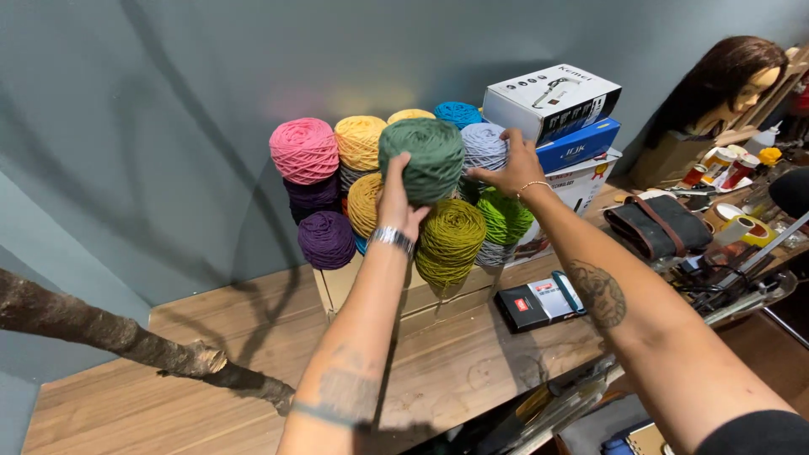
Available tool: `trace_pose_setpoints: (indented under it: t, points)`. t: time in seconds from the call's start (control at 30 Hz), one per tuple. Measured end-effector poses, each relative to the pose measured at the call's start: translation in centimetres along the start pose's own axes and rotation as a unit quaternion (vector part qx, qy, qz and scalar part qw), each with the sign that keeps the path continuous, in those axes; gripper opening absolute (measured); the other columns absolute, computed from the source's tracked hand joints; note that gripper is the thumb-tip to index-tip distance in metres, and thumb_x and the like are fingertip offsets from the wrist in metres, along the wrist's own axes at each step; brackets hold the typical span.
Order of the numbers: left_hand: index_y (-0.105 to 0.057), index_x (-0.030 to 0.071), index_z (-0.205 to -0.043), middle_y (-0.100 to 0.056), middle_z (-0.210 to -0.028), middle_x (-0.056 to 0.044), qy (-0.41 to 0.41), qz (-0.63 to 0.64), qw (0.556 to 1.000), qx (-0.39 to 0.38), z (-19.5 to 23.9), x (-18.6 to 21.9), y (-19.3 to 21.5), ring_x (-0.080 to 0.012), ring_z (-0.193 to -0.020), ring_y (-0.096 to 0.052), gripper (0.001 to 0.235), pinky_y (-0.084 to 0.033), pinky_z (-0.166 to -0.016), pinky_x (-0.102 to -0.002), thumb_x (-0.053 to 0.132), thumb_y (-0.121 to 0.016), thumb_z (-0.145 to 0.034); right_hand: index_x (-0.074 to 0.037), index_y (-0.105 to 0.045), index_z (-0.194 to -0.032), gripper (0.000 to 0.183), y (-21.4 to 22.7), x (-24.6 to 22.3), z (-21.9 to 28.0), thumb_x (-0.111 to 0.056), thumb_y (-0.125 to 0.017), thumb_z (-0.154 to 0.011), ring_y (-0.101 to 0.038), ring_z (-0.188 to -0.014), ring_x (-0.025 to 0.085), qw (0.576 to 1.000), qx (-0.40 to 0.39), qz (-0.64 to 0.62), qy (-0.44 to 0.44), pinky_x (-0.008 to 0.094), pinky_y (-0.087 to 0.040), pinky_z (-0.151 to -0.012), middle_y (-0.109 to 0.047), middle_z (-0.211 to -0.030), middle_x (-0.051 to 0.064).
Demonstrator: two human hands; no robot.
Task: Organizing and stacking colorful yarn balls onto a cardboard box display.
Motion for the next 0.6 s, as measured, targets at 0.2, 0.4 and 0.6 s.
trace_pose_setpoints:
  t: [0.2, 0.4, 0.6]
  points:
    - [-0.056, -0.004, -0.139, -0.069, -0.132, -0.020, -0.036, -0.044, 0.998, 0.012, -9.5, -2.1, 0.0, -0.0319, -0.115, -0.071, 0.088, -0.060, -0.093, -0.051, 0.049, -0.080, -0.073, -0.009, -0.045, -0.141, 0.090, 2.4, -1.7, 1.3, -0.038, -0.094, -0.070, -0.058, -0.108, 0.048, 0.993, 0.052, 0.019, 0.108, 0.047, -0.050, -0.094, -0.051, -0.121, 0.027]
    - [-0.043, 0.009, -0.146, -0.065, -0.132, -0.013, -0.049, -0.347, 0.931, 0.105, -2.4, 1.2, -1.4, -0.0265, -0.106, -0.071, 0.089, -0.064, -0.081, -0.047, 0.063, -0.068, -0.080, -0.021, -0.054, -0.135, 0.055, 1.8, -2.0, 1.9, -0.018, -0.081, -0.087, -0.064, -0.093, 0.038, 0.999, -0.006, -0.016, 0.035, 0.045, -0.054, -0.087, -0.056, -0.113, 0.019]
    - [-0.041, 0.019, -0.157, -0.062, -0.132, -0.021, -0.320, -0.603, 0.708, 0.180, -5.2, 3.4, 0.4, -0.0420, -0.121, -0.054, 0.083, -0.045, -0.102, -0.051, 0.062, -0.072, -0.092, -0.018, -0.058, -0.133, 0.049, 0.1, -0.3, 1.2, -0.008, -0.073, -0.088, -0.067, -0.093, 0.033, 0.994, -0.005, -0.072, 0.076, 0.040, -0.056, -0.087, -0.055, -0.115, 0.018]
Point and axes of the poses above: each hand's wrist, its own z-axis away from the middle knuckle, its own y-axis out of the back of the hand, x = y × z, the point moved 9 cm from there along -z, towards the middle knuckle
